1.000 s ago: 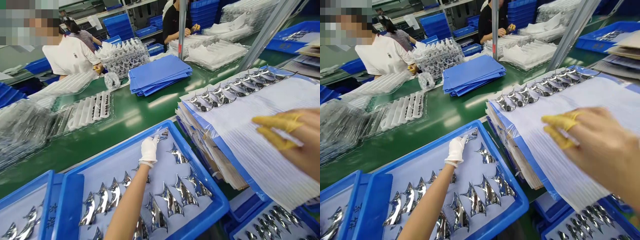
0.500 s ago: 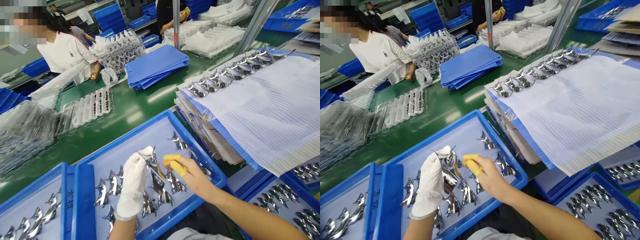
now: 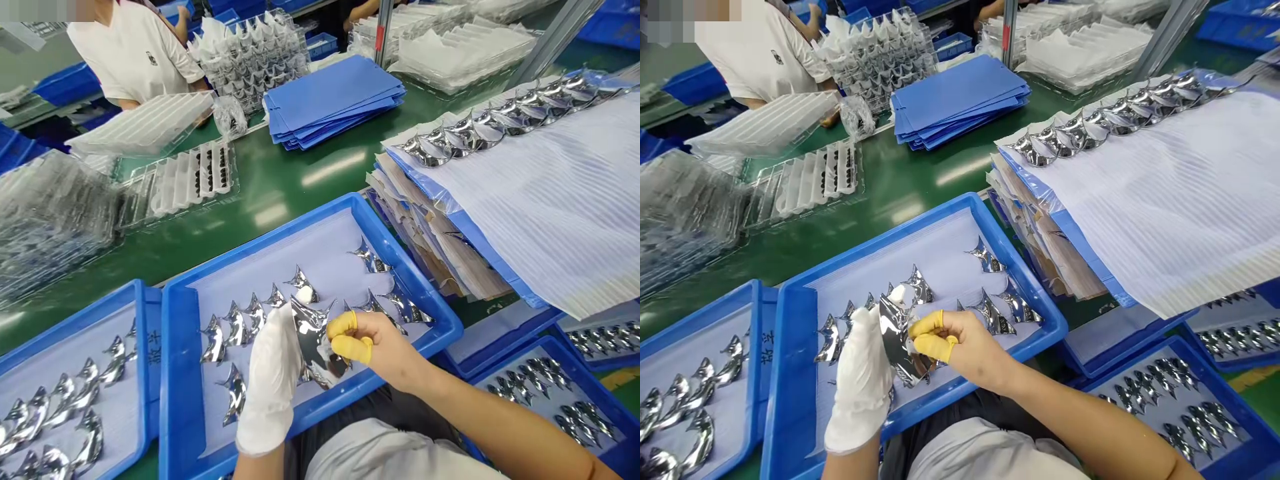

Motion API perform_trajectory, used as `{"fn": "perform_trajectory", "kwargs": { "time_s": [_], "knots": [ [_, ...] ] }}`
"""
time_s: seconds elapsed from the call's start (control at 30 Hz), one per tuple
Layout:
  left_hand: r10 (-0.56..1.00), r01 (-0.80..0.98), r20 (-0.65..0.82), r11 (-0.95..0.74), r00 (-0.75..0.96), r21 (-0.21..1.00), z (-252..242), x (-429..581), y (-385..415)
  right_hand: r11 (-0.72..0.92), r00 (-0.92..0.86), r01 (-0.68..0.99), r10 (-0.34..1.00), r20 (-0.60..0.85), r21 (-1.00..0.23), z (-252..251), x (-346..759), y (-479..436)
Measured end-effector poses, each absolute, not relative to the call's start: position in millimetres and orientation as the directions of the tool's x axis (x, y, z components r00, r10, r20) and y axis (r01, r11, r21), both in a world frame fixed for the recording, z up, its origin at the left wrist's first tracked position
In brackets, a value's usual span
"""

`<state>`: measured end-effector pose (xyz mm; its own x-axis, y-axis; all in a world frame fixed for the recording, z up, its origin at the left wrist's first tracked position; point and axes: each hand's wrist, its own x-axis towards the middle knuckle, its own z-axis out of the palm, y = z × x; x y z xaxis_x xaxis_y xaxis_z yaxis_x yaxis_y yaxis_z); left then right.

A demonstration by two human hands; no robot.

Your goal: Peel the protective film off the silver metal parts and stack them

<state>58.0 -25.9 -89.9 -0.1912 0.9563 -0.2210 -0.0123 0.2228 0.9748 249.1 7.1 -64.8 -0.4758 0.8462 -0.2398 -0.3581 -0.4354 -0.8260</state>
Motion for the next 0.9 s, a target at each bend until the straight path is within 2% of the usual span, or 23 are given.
{"fn": "perform_trajectory", "kwargs": {
  "time_s": [0.1,0.2,0.33,0.4,0.47,0.53,0.57,0.63,0.7,0.73,0.8,0.9],
  "knots": [
    [0.965,-0.067,-0.248,0.243,-0.083,0.968,-78.7,57.0,-27.3,-0.261,-0.457,-0.260,0.882,-0.120,-0.929,-61.8,249.6,3.6],
    [0.982,-0.116,-0.186,0.180,-0.037,0.977,-67.5,61.7,-24.6,-0.008,-0.460,-0.125,0.886,0.050,-0.992,-59.3,249.8,-1.1],
    [0.978,-0.163,-0.161,0.138,-0.136,0.977,-65.3,57.5,-28.4,0.412,-0.487,-0.031,0.789,0.374,-0.911,-55.7,249.6,-6.2],
    [0.972,-0.190,-0.160,0.126,-0.174,0.974,-66.5,53.3,-32.0,0.524,-0.494,0.020,0.745,0.447,-0.851,-54.3,249.2,-7.4],
    [0.969,-0.211,-0.160,0.119,-0.189,0.970,-66.4,51.2,-34.1,0.549,-0.497,0.036,0.734,0.462,-0.835,-53.0,249.0,-7.4],
    [0.964,-0.219,-0.171,0.126,-0.204,0.968,-64.1,52.5,-33.7,0.459,-0.509,-0.009,0.763,0.399,-0.888,-51.6,248.7,-7.0],
    [0.962,-0.216,-0.178,0.132,-0.208,0.967,-62.1,54.5,-32.8,0.348,-0.518,-0.046,0.793,0.320,-0.936,-51.1,248.4,-6.7],
    [0.958,-0.204,-0.201,0.160,-0.204,0.966,-56.7,60.6,-29.6,-0.001,-0.540,-0.143,0.838,0.077,-0.990,-51.2,246.8,-6.8],
    [0.952,-0.201,-0.236,0.196,-0.196,0.960,-50.4,68.6,-25.6,-0.343,-0.568,-0.264,0.811,-0.142,-0.901,-53.6,244.0,-7.7],
    [0.946,-0.207,-0.256,0.215,-0.198,0.954,-47.5,72.7,-23.4,-0.449,-0.582,-0.326,0.789,-0.198,-0.832,-55.6,242.2,-8.4],
    [0.933,-0.225,-0.287,0.238,-0.218,0.945,-43.0,80.1,-19.1,-0.548,-0.591,-0.420,0.770,-0.240,-0.724,-59.7,238.9,-10.1],
    [0.923,-0.234,-0.317,0.266,-0.219,0.935,-39.6,87.1,-13.1,-0.586,-0.581,-0.466,0.768,-0.271,-0.663,-63.0,235.7,-11.9]
  ]
}}
